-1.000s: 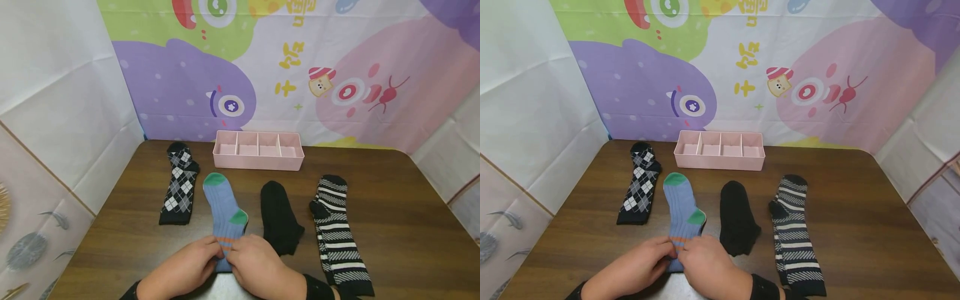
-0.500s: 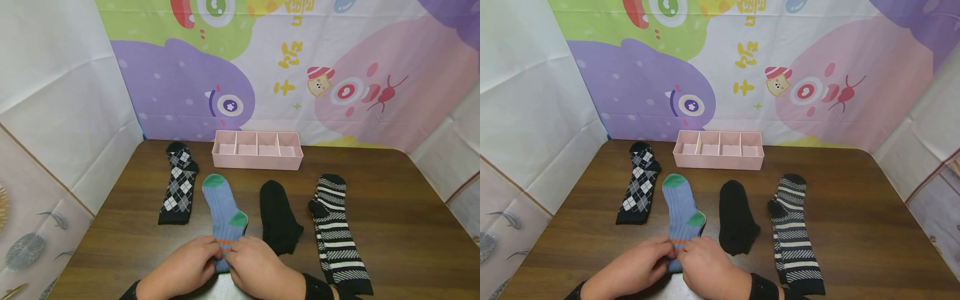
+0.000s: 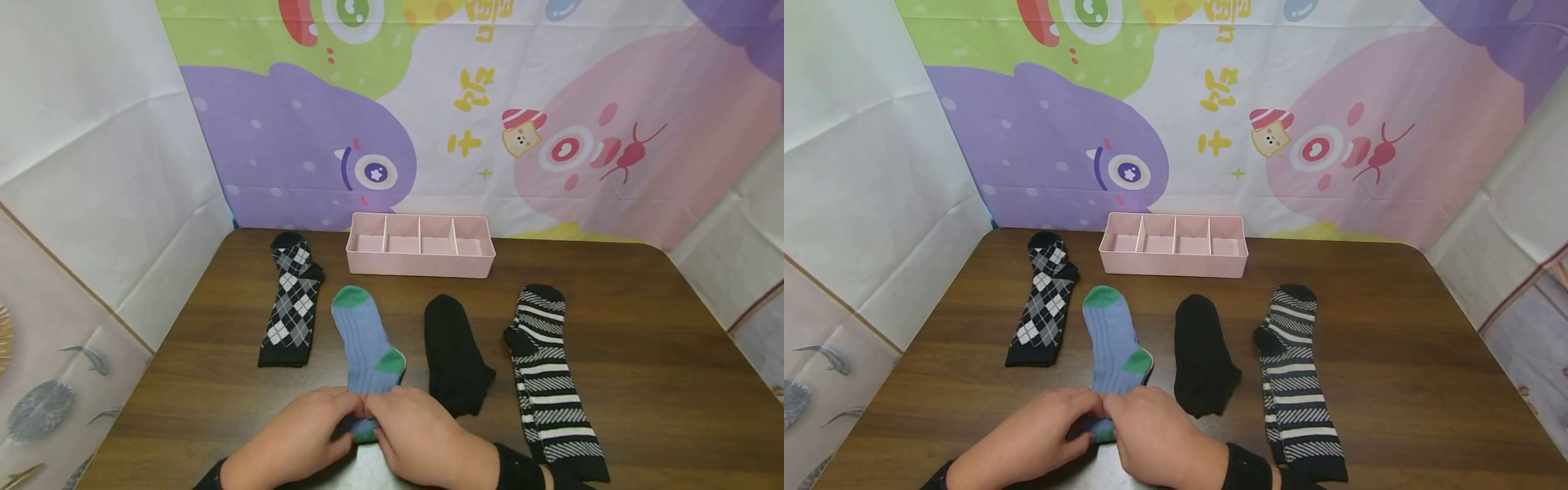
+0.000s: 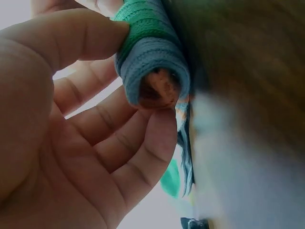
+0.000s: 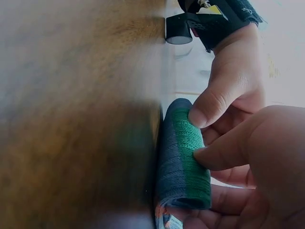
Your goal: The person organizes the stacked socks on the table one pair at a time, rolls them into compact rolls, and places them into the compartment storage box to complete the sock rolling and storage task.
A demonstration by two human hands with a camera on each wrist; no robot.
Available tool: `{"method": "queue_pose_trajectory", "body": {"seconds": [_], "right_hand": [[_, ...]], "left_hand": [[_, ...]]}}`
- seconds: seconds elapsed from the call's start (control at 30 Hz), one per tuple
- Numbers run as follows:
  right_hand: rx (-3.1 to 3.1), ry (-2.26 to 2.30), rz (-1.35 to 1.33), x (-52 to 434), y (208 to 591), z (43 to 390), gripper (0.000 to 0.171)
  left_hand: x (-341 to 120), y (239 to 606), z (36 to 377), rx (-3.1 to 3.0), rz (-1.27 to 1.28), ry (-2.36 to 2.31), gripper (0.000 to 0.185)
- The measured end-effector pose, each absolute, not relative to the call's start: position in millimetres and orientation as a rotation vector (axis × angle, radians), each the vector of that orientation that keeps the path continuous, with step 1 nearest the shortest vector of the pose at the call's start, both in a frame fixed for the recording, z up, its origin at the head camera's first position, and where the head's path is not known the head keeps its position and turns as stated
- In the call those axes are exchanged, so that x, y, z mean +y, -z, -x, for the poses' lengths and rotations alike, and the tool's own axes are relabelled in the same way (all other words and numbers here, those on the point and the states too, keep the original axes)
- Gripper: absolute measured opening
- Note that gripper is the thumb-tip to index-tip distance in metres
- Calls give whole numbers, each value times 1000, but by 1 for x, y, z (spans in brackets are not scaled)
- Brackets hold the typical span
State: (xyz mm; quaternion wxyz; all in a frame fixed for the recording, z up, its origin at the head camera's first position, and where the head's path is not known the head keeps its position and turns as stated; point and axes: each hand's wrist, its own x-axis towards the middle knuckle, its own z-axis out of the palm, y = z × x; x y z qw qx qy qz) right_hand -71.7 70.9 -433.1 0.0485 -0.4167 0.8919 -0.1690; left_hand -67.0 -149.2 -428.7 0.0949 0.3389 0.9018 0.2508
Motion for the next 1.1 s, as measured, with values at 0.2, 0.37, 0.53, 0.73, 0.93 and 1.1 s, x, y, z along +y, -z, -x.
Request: {"method": "queue_pose_trajectory", "body": {"seconds": [0.2,0.37,0.53,0.73,0.93,1.1], "right_hand": [[2728,596,1256,72,435,71,11],[2759,581,1307,73,436,70,12],[2774,519,1355,73,434,71,7],[2760,417,1400,75,431,71,19],[2786,402,1432,75,432,70,17],[2778,413,1414,73,432,71,13]], "left_hand": [[-151,430,65,2702,-1067,-739,16],[-152,431,66,2691,-1086,-748,14],[-153,430,67,2679,-1084,-737,12],[-153,430,68,2654,-1093,-753,8],[-151,429,68,2621,-1072,-752,6],[-150,429,66,2629,-1019,-757,6]]}}
